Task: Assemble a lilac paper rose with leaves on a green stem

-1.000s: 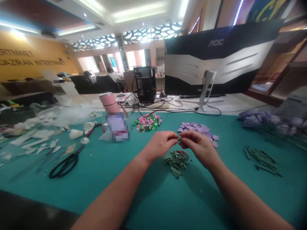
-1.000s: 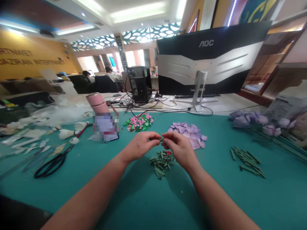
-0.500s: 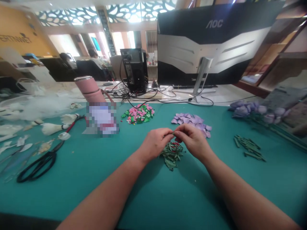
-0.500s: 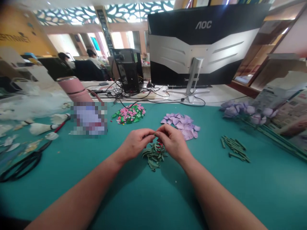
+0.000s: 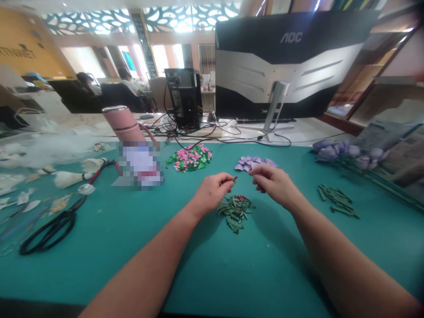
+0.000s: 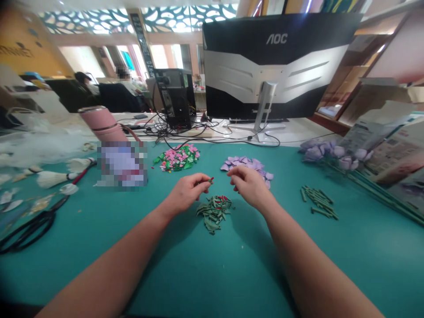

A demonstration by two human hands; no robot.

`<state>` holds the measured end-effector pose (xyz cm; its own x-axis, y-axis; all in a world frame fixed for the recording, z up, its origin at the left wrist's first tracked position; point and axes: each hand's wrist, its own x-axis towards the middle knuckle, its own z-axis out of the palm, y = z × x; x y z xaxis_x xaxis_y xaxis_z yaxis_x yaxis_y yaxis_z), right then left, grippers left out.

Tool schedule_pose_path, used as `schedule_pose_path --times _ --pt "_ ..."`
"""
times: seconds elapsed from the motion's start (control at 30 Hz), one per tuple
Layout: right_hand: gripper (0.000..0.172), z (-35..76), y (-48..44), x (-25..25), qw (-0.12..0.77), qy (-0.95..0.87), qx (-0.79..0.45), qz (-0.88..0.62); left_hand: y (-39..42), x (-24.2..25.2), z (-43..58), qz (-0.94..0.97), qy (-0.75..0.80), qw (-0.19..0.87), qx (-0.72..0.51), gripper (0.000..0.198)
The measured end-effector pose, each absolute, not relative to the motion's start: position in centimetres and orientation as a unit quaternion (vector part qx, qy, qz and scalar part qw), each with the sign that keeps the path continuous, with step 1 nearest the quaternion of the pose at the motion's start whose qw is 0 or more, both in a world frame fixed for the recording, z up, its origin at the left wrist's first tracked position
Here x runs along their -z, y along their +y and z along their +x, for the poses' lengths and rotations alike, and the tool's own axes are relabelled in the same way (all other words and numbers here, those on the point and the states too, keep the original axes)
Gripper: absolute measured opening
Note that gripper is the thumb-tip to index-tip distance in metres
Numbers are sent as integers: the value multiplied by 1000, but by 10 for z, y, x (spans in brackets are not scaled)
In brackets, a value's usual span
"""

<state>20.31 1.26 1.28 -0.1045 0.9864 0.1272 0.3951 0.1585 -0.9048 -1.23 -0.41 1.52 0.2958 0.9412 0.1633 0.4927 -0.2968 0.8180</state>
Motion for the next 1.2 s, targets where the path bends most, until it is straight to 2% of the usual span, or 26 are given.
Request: schedule_pose_path --times 0.13,0.37,0.53,0.73,1.0,1.2 --pt "21 204 16 -6 303 -718 -309 -544 -5 -15 -12 731 482 345 -338 22" --pt "24 206 13 14 275 -748 -243 -553 -4 -15 -14 729 485 351 -331 30" --pt "19 213 19 24 214 -805 -165 -528 0 -15 -17 727 494 349 -326 29" --pt "22 214 23 34 204 -821 -139 -515 4 -12 -18 724 505 348 -315 28" --pt "22 209 19 12 150 -799 -121 -570 4 -19 -16 738 519 336 -268 33" --pt "24 258 23 -22 124 -697 -56 -704 6 -22 -18 746 525 332 -239 40"
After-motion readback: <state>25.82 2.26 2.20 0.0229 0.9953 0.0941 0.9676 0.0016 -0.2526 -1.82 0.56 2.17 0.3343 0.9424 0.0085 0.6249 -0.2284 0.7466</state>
